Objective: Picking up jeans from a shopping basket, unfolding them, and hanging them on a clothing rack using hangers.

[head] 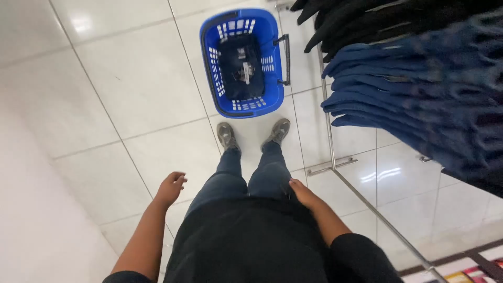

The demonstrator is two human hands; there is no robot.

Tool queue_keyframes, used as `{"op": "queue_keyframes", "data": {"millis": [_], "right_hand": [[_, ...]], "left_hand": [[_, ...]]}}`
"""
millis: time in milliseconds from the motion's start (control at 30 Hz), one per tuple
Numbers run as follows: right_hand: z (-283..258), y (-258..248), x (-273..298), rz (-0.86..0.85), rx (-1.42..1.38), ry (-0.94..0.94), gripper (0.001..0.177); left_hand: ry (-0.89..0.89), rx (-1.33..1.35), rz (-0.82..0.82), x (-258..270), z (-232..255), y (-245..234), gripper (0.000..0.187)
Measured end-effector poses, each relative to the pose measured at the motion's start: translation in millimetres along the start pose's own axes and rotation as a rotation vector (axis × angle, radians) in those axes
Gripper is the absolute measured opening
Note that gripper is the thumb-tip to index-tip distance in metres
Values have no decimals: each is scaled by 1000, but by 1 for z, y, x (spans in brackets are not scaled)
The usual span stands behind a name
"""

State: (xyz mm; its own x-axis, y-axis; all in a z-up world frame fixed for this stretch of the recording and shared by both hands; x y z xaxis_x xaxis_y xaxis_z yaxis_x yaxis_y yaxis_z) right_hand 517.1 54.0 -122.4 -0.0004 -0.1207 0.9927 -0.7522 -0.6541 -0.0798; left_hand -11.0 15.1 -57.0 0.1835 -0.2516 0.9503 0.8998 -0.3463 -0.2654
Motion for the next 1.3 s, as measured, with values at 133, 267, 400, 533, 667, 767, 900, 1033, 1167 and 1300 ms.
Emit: {"op": "queue_keyframes", "data": {"millis": [133,267,400,533,667,767,900,1033,1167,1300], "right_hand": [[-32,-5,-17,12,152,93,71],[-70,-14,-63,70,219,127,65],[-181,-1,-38,-62,491,117,59],[-139,3,-79,-31,786,328,57],[-138,-9,-98,54,798,322,46],[-137,-9,-107,58,830,374,43],[-126,-8,-119,75,878,388,40],[-116,-8,-125,127,886,379,37],[-116,-8,-127,119,870,304,36],[-122,-9,-127,102,854,356,37]], "left_hand": [[7,-50,-84,-43,66,33,39],[85,-60,-143,-84,166,49,39],[336,42,2,-170,241,66,26],[204,79,-34,-281,277,99,30],[368,96,183,-428,270,143,31],[299,125,215,-484,266,159,37],[396,-98,291,-535,253,196,56],[247,-210,228,-536,260,193,76],[124,-158,189,-539,254,192,91],[89,-82,265,-542,251,188,97]]}}
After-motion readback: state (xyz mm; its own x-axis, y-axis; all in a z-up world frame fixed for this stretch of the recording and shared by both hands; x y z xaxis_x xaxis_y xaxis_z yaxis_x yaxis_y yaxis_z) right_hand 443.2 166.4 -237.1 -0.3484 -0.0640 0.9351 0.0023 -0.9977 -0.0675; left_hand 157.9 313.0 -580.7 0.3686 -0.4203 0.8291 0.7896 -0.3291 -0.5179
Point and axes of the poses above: each hand's wrist, its own x-axis away from the middle knuckle, its own y-axis out of the palm, z = x × y, the point moved 6 cm from there along -x, towards the middle knuckle, and after that the axes turned 8 degrees about -x, right-handed, at the moved point
